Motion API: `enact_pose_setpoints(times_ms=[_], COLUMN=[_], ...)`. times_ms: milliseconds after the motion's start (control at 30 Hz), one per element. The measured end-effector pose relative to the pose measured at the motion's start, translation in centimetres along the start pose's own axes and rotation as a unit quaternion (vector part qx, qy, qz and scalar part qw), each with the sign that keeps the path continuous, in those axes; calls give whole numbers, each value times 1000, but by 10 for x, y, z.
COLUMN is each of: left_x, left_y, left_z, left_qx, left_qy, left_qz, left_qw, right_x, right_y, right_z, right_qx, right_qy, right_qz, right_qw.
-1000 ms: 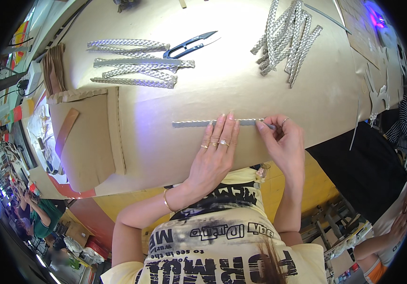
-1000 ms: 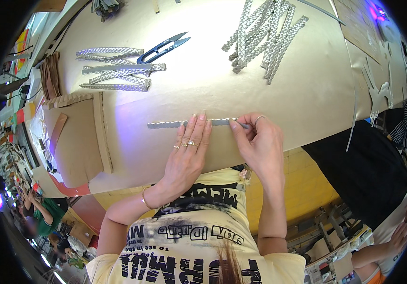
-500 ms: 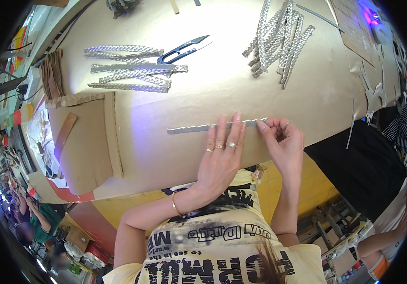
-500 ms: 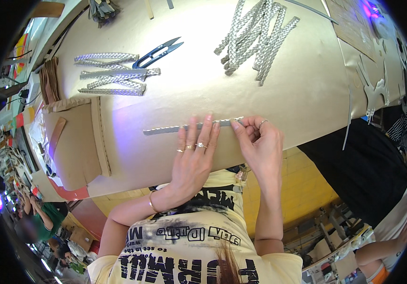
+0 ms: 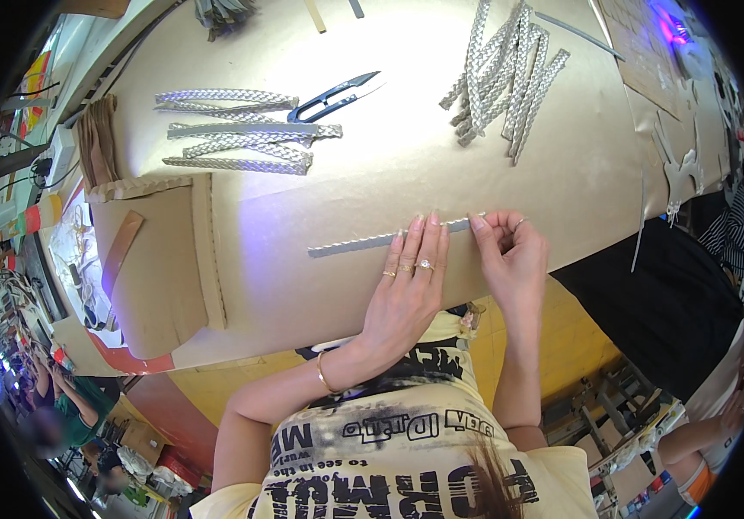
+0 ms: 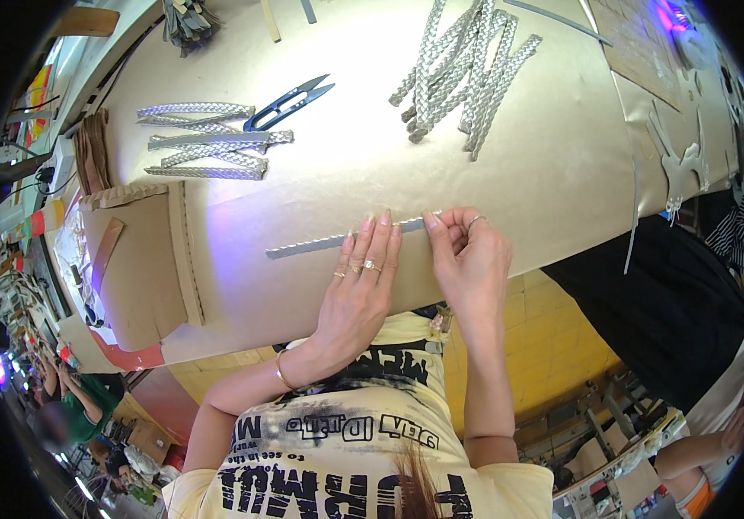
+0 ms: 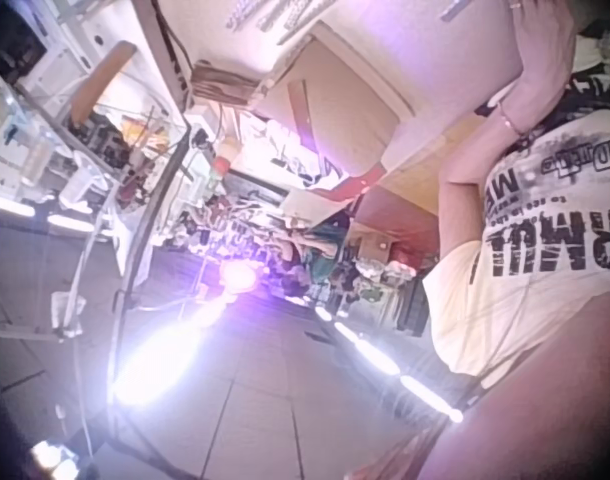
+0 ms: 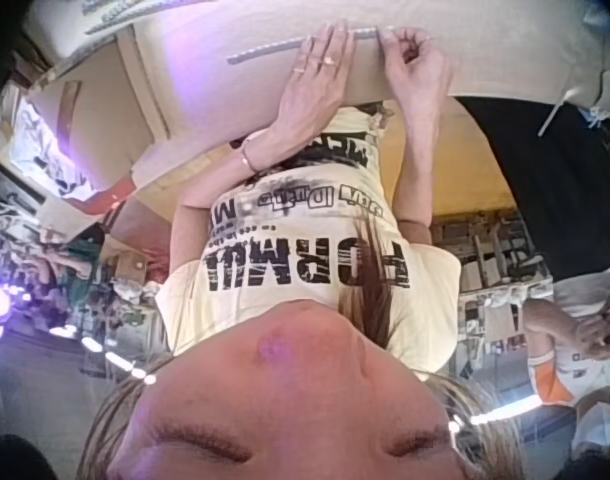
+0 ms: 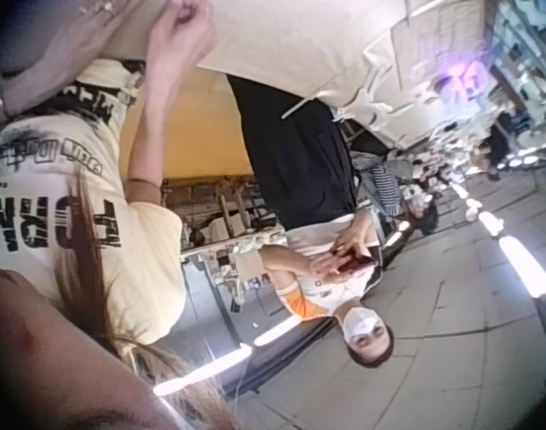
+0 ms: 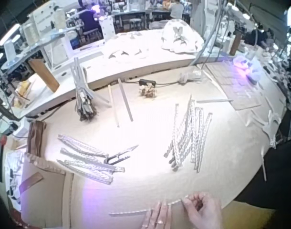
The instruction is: The person repeatedly picks up braided silver trims and flat strips, aligns them on a worktable, and uses a utility knife to trim the ends. They also retrieve a glue bottle and apply adhesive to the strips before setting them aside.
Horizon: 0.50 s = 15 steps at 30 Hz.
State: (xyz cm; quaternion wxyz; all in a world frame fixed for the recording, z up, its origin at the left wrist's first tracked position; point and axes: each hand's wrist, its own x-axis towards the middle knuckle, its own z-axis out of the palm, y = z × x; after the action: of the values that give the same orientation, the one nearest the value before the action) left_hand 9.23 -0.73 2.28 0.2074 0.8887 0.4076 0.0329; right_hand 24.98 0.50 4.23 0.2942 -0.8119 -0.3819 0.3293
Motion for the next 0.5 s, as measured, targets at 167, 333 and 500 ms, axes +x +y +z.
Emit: enact_pose_setpoints(times_ms=[167, 333, 500], left_x=[1, 1, 1], left_y=[1, 2, 0], left_z=[2, 2, 2], left_qx=[23, 22, 101], left_qy=[2, 10, 22], left_qz=[-1, -6, 10], left_qw=[1000, 1000, 995], right_x=[1, 5, 5], right_y=[1, 3, 5], right_z=[0, -4, -6], right_qx=[-21, -24, -57], right_qy=[44, 38, 46], right_qz=[3, 13, -31], right_qw=[999, 999, 997])
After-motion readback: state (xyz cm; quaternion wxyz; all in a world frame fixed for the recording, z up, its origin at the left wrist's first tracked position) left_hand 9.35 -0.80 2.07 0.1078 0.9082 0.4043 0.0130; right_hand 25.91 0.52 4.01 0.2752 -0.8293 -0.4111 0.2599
